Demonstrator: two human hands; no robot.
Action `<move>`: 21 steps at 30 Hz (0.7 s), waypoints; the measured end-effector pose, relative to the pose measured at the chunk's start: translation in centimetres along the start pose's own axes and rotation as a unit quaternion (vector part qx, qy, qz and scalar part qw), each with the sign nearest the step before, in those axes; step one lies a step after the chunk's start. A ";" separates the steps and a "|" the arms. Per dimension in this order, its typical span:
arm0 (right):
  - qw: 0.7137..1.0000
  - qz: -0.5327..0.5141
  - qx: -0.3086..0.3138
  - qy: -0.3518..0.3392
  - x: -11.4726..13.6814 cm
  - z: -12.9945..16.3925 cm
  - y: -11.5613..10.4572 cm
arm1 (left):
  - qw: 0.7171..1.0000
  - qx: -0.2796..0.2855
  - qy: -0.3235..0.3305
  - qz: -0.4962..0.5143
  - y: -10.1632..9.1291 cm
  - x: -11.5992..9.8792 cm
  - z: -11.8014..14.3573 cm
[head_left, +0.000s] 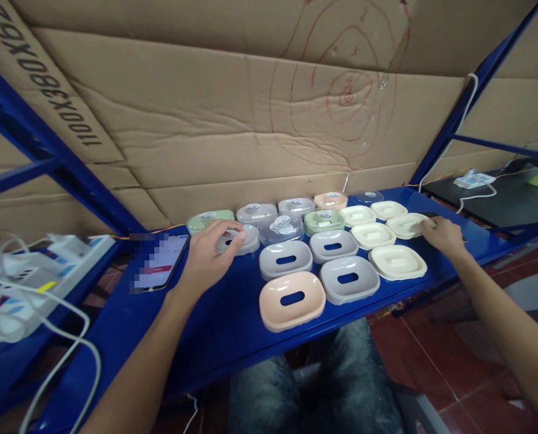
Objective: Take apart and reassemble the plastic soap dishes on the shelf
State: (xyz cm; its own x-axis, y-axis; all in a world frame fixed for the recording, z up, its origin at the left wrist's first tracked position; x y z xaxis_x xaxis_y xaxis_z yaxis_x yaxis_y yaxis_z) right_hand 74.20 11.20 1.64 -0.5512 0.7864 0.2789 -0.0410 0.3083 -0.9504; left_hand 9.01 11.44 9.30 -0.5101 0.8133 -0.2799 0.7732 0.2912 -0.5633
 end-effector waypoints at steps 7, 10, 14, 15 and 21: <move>0.999 0.038 0.004 0.002 0.7 1.6 1.1 | 1.000 0.003 -0.004 -0.005 0.2 0.1 0.0; 0.999 0.044 0.000 0.006 0.9 2.0 1.3 | 1.000 0.006 -0.002 -0.011 0.2 0.1 0.0; 0.999 0.047 -0.012 0.003 1.1 2.6 1.4 | 1.000 0.006 0.000 -0.015 0.1 0.1 0.0; 0.999 0.047 -0.015 0.002 1.2 2.7 1.4 | 1.000 0.007 -0.001 -0.015 0.1 0.1 0.0; 0.999 0.036 -0.035 -0.011 1.2 3.0 1.3 | 1.000 0.003 -0.003 -0.014 0.0 0.1 -0.1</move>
Point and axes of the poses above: each hand's wrist, its own z-axis away from the middle knuckle, its own y-axis out of the palm, x = y × z, the point moved 9 cm from there along -z, towards the middle knuckle, and after that the axes turned 15 degrees about y, right-handed, at the moved point
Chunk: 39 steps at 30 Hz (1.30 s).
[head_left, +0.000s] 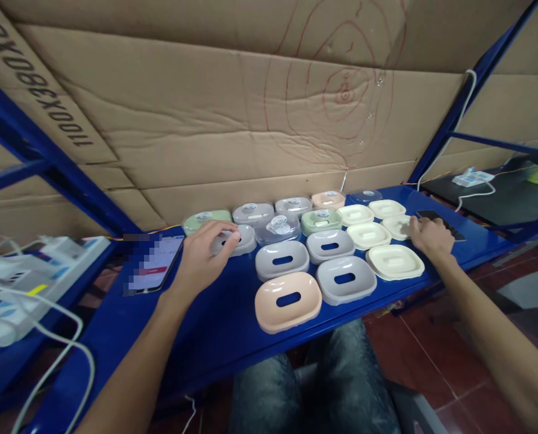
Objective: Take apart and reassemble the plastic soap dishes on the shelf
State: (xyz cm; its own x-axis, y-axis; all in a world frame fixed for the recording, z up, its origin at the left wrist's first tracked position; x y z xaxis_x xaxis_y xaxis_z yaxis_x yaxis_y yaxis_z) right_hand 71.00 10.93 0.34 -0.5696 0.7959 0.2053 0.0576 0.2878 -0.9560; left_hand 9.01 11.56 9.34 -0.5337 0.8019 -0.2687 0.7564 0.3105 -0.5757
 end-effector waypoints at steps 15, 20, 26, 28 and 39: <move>0.998 -0.009 -0.025 0.059 -5.4 -5.4 0.7 | 1.000 -0.004 -0.003 -0.009 -0.3 0.5 0.2; 0.999 -0.007 -0.001 0.050 -6.4 -6.6 1.4 | 1.000 -0.005 0.000 -0.016 -0.4 0.4 0.1; 1.000 -0.004 -0.008 0.022 -5.8 -6.2 1.8 | 1.000 0.000 -0.005 -0.020 -0.2 0.6 0.1; 1.000 -0.009 -0.014 0.015 -5.6 -5.9 1.7 | 1.000 0.002 -0.003 -0.025 -0.3 0.5 0.1; 0.965 -0.042 -0.125 -0.226 -3.0 -3.2 0.6 | 0.999 0.003 0.010 -0.032 -0.5 0.0 0.0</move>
Point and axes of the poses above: each hand's wrist, its own z-axis away from the middle knuckle, its own y-axis out of the palm, x = y × z, the point moved 9 cm from there along -z, towards the middle knuckle, and after that the axes turned 15 degrees about y, right-handed, at the moved point
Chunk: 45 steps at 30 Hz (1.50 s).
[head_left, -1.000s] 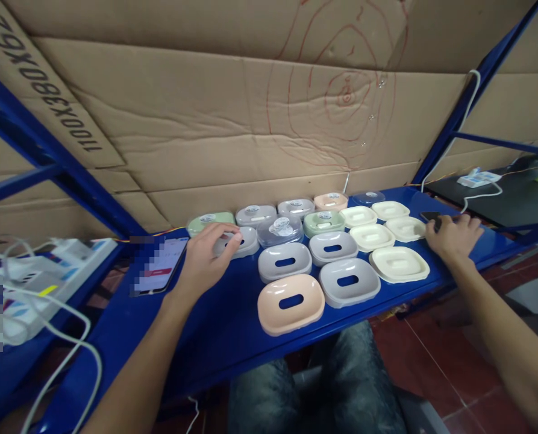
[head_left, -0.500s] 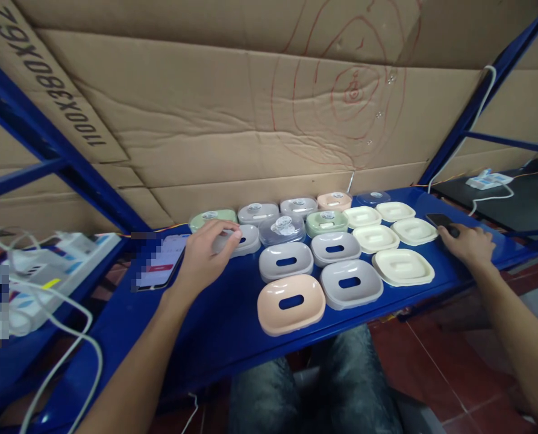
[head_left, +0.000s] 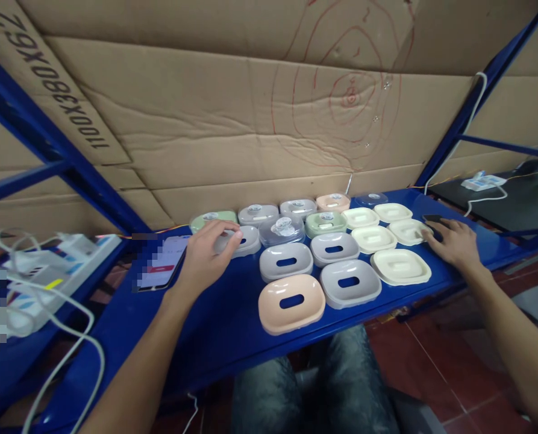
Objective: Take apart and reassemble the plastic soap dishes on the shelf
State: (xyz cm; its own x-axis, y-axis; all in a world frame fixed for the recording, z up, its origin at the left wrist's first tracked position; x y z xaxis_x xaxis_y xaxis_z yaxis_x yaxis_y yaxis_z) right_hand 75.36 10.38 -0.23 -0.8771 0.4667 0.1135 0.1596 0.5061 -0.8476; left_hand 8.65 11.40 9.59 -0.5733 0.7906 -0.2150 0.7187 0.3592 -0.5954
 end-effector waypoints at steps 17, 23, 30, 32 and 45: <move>0.999 0.008 0.021 -0.038 0.9 0.2 0.3 | 1.000 0.003 0.002 -0.008 0.3 0.0 0.0; 0.996 0.020 0.017 0.085 -2.4 -0.8 0.6 | 1.000 0.004 0.004 -0.011 0.4 0.3 0.2; 0.988 0.012 0.091 0.128 -6.6 -3.4 4.3 | 0.999 0.028 -0.018 -0.024 0.8 1.0 0.4; 0.986 0.015 0.107 0.127 -7.8 -4.0 5.1 | 0.999 0.033 -0.021 -0.029 0.9 1.2 0.5; 0.992 0.043 0.082 0.084 -12.2 -6.9 7.5 | 0.990 0.074 -0.044 -0.115 2.1 3.7 1.7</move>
State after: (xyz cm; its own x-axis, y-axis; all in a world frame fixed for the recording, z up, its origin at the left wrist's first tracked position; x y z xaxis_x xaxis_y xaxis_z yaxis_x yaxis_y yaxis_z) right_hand 90.41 13.44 -4.44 -0.7730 0.6245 0.1113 0.1418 0.3410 -0.9293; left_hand 7.40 14.23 6.28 -0.7519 0.6475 -0.1240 0.5033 0.4423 -0.7424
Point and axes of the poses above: each hand's wrist, its own z-axis away from the middle knuckle, its own y-axis out of the palm, x = y × z, the point moved 9 cm from there along -z, towards the middle knuckle, and after that the axes turned 15 degrees about y, right-handed, at the moved point
